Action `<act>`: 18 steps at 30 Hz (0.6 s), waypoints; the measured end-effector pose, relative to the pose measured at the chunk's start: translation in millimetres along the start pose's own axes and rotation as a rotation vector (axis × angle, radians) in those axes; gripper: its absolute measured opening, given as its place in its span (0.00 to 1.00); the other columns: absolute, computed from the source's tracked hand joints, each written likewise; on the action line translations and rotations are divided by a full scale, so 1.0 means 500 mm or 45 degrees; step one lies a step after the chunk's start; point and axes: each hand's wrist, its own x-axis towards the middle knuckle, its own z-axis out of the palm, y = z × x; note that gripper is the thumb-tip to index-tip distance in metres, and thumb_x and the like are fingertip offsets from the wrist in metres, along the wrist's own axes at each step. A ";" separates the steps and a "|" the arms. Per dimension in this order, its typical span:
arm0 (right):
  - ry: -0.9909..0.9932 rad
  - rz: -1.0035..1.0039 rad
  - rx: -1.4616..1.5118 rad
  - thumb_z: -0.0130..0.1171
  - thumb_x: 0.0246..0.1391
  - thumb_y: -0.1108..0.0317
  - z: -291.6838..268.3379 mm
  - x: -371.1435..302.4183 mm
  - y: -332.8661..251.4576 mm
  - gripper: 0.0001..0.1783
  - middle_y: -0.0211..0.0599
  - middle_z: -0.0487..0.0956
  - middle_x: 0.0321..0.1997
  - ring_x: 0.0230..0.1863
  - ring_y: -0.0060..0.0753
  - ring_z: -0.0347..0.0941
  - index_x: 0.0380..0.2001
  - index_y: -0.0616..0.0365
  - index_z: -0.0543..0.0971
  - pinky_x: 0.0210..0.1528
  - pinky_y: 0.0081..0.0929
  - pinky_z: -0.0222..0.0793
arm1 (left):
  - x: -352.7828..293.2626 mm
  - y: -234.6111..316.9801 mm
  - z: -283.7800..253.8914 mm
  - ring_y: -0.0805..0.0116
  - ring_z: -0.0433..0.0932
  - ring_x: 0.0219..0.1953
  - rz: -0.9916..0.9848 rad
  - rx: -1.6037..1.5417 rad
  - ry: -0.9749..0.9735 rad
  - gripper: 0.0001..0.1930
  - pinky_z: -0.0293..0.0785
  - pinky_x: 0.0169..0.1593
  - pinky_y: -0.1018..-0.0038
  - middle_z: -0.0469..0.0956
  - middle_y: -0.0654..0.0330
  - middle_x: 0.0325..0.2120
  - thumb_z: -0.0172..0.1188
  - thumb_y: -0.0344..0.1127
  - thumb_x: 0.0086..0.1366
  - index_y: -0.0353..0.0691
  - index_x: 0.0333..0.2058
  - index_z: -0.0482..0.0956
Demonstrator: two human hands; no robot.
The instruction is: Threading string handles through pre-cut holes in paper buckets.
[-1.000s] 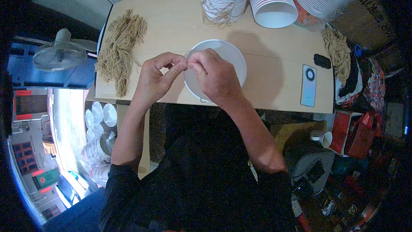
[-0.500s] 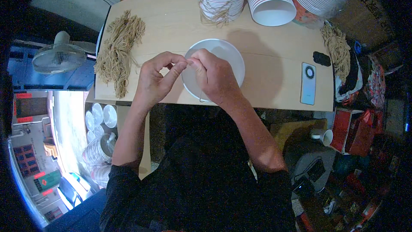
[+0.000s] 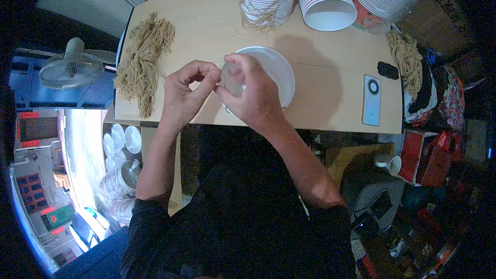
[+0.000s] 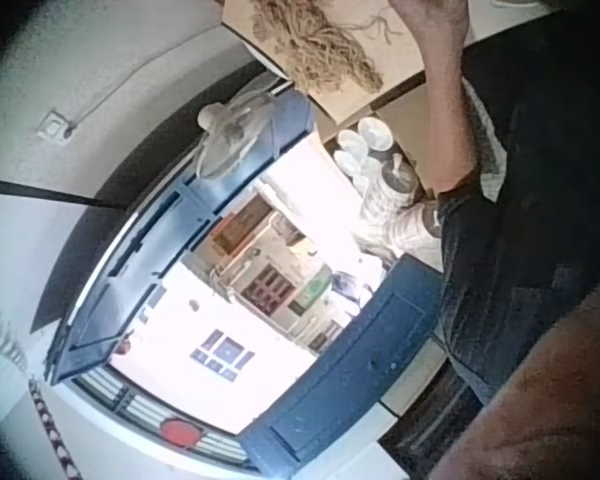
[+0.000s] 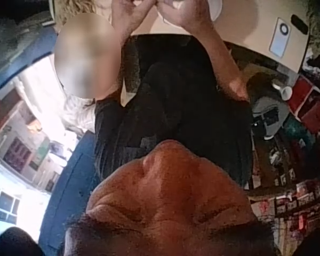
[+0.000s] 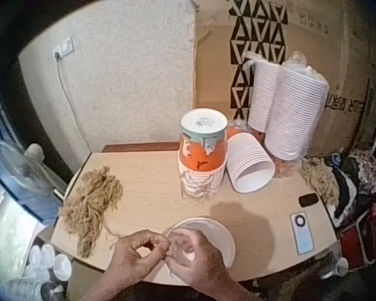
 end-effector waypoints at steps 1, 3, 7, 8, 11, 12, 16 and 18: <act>0.002 0.000 -0.001 0.73 0.48 0.71 0.004 -0.001 0.004 0.33 0.34 0.81 0.28 0.30 0.32 0.81 0.56 0.57 0.70 0.39 0.28 0.79 | 0.001 0.002 0.001 0.79 0.78 0.34 0.015 0.002 0.001 0.06 0.76 0.43 0.79 0.83 0.64 0.31 0.64 0.31 0.68 0.33 0.38 0.84; 0.089 -0.063 0.074 0.71 0.49 0.74 0.016 -0.001 0.008 0.30 0.37 0.83 0.33 0.34 0.36 0.84 0.55 0.57 0.70 0.44 0.28 0.80 | 0.000 0.003 -0.001 0.79 0.78 0.34 0.025 0.007 0.008 0.06 0.76 0.43 0.79 0.83 0.64 0.31 0.64 0.31 0.68 0.33 0.38 0.84; 0.038 0.176 0.312 0.68 0.52 0.77 0.020 -0.009 -0.011 0.26 0.39 0.84 0.36 0.36 0.33 0.84 0.53 0.58 0.71 0.45 0.29 0.80 | 0.000 -0.003 -0.007 0.79 0.78 0.34 0.034 0.000 0.038 0.06 0.76 0.43 0.79 0.83 0.65 0.31 0.64 0.31 0.68 0.33 0.38 0.84; 0.045 0.268 0.418 0.67 0.53 0.79 0.019 -0.012 -0.013 0.23 0.37 0.84 0.36 0.37 0.27 0.82 0.52 0.59 0.73 0.45 0.26 0.78 | -0.001 -0.006 -0.007 0.79 0.78 0.34 0.031 0.011 0.065 0.06 0.76 0.43 0.79 0.84 0.65 0.31 0.64 0.30 0.68 0.33 0.38 0.84; 0.066 0.308 0.431 0.65 0.53 0.81 0.009 -0.011 -0.013 0.18 0.32 0.82 0.34 0.32 0.16 0.75 0.48 0.61 0.76 0.40 0.19 0.73 | -0.002 -0.006 -0.007 0.80 0.78 0.34 0.027 0.026 0.080 0.06 0.76 0.43 0.79 0.84 0.65 0.32 0.64 0.30 0.68 0.33 0.38 0.83; 0.081 0.255 0.340 0.65 0.53 0.82 0.005 -0.010 -0.014 0.16 0.29 0.80 0.31 0.27 0.11 0.71 0.46 0.61 0.77 0.35 0.15 0.70 | -0.003 -0.006 -0.006 0.80 0.78 0.34 0.029 0.024 0.080 0.06 0.76 0.43 0.79 0.84 0.65 0.32 0.64 0.30 0.68 0.33 0.38 0.83; 0.123 0.352 0.449 0.66 0.53 0.81 0.007 -0.010 -0.020 0.13 0.21 0.73 0.24 0.22 0.08 0.60 0.42 0.60 0.80 0.26 0.13 0.58 | -0.004 -0.013 0.000 0.80 0.78 0.34 0.031 -0.004 0.081 0.06 0.75 0.43 0.80 0.84 0.65 0.32 0.64 0.30 0.68 0.33 0.39 0.83; 0.059 0.313 0.197 0.69 0.52 0.77 0.003 -0.010 -0.026 0.12 0.26 0.73 0.19 0.19 0.16 0.66 0.40 0.57 0.81 0.23 0.24 0.64 | -0.008 -0.013 0.000 0.80 0.78 0.34 0.034 -0.027 0.087 0.07 0.75 0.43 0.80 0.84 0.65 0.32 0.64 0.31 0.68 0.33 0.39 0.83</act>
